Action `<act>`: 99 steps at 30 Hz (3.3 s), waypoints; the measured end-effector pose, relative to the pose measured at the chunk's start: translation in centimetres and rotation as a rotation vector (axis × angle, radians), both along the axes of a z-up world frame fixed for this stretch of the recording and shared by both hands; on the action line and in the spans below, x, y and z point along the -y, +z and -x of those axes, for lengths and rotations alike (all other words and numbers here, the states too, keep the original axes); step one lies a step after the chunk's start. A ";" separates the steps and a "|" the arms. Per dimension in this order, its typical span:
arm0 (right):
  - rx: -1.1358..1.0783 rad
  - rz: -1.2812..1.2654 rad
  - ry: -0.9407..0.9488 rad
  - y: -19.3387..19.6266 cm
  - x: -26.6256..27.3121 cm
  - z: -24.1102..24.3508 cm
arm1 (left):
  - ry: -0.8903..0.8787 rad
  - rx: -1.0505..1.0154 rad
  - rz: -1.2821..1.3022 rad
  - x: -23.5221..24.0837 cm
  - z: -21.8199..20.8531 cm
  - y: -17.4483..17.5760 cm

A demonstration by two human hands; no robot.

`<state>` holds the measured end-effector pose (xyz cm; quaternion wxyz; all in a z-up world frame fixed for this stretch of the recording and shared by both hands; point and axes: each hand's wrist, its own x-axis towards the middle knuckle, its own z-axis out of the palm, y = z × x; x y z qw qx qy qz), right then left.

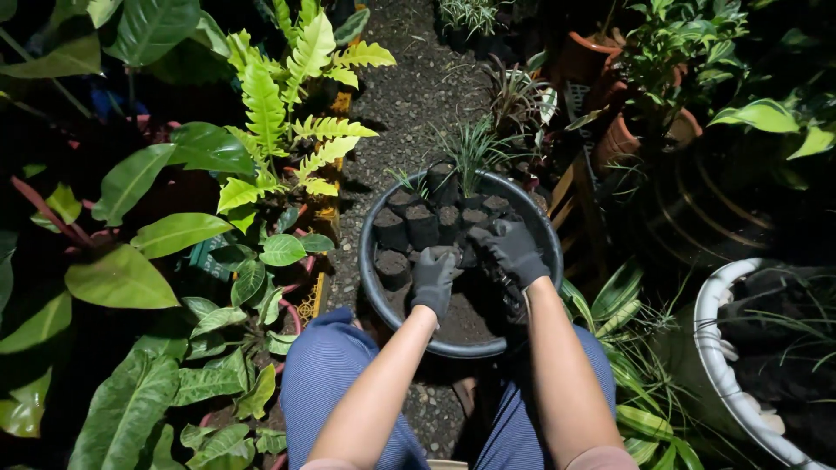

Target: The person is sitting on the ground and arranging small, cylindrical soil plugs into a black pot. They use gloved hands to pick up the plugs and place them into the pot, filling the gaps with loose soil.

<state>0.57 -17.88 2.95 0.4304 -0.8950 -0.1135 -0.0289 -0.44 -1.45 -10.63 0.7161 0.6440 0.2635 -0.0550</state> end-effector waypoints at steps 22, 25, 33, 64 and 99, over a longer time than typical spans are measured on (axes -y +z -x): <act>-0.469 -0.419 -0.154 9.8 -5.7 4.2 | -0.005 -0.133 0.899 -0.8 1.8 1.0; -0.392 -0.219 -0.064 3.9 -2.9 2.0 | 0.028 -0.123 1.096 -1.1 3.0 8.1; -0.401 -0.173 -0.067 6.4 -0.9 3.3 | -0.048 -0.076 1.128 -1.5 1.4 4.3; 0.069 0.000 0.147 1.8 3.9 0.6 | -0.047 -0.310 1.119 -0.8 2.1 9.0; -0.232 -0.366 -0.120 9.7 2.6 2.7 | 0.108 -0.315 1.229 0.4 1.6 5.1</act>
